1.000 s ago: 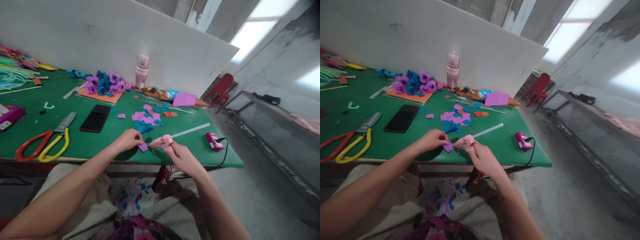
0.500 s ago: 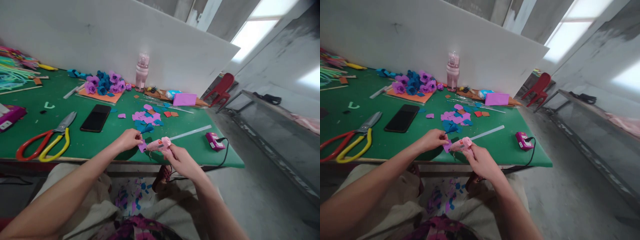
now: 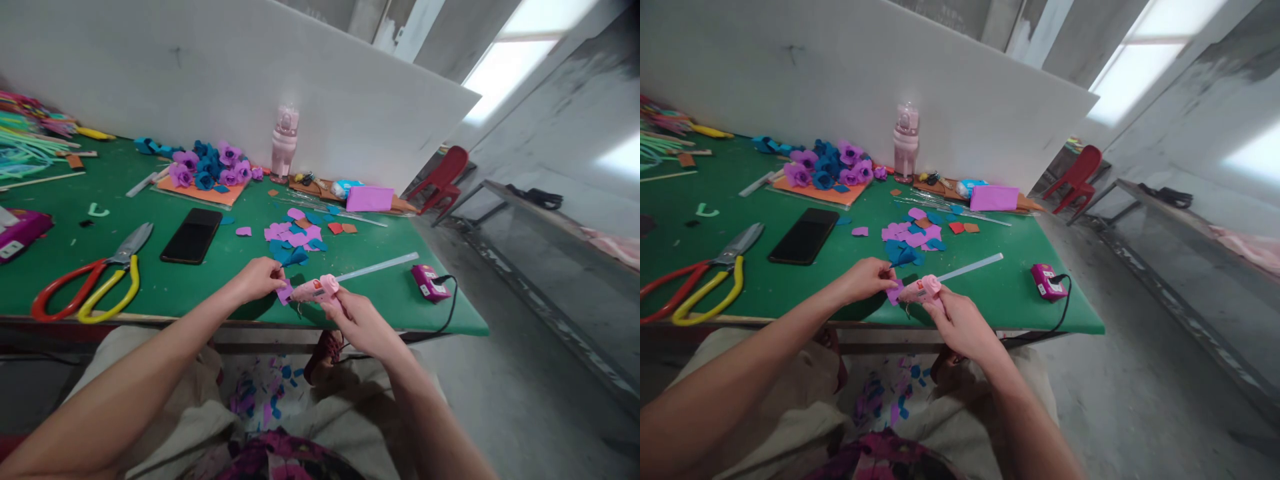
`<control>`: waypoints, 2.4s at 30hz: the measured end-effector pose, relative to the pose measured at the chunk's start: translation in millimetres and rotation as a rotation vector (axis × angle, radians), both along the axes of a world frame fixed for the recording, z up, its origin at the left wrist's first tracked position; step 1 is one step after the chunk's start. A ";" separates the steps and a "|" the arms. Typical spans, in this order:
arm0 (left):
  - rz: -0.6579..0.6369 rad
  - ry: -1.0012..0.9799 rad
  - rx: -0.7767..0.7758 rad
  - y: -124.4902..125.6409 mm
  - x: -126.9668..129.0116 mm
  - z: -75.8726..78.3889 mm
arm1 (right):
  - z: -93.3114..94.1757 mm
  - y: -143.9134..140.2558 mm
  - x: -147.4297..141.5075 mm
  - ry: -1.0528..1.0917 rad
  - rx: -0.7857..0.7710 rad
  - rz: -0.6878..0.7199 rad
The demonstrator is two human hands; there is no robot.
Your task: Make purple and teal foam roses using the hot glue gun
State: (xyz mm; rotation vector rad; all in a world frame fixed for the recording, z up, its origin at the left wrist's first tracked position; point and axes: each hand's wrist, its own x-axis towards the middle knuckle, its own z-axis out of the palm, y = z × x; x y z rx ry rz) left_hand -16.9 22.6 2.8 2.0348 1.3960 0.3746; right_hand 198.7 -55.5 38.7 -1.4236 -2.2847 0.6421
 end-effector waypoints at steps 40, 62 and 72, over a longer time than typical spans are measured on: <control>0.005 -0.042 -0.036 -0.2 0.3 -0.2 | -3.3 6.2 10.2 -0.046 0.004 -0.051; 0.158 -0.696 -0.469 2.8 -18.2 -0.8 | -16.6 35.2 43.9 0.824 -0.678 -0.306; 0.131 -0.820 -0.463 0.0 -25.4 17.3 | -42.9 102.0 86.8 0.252 -0.353 -0.531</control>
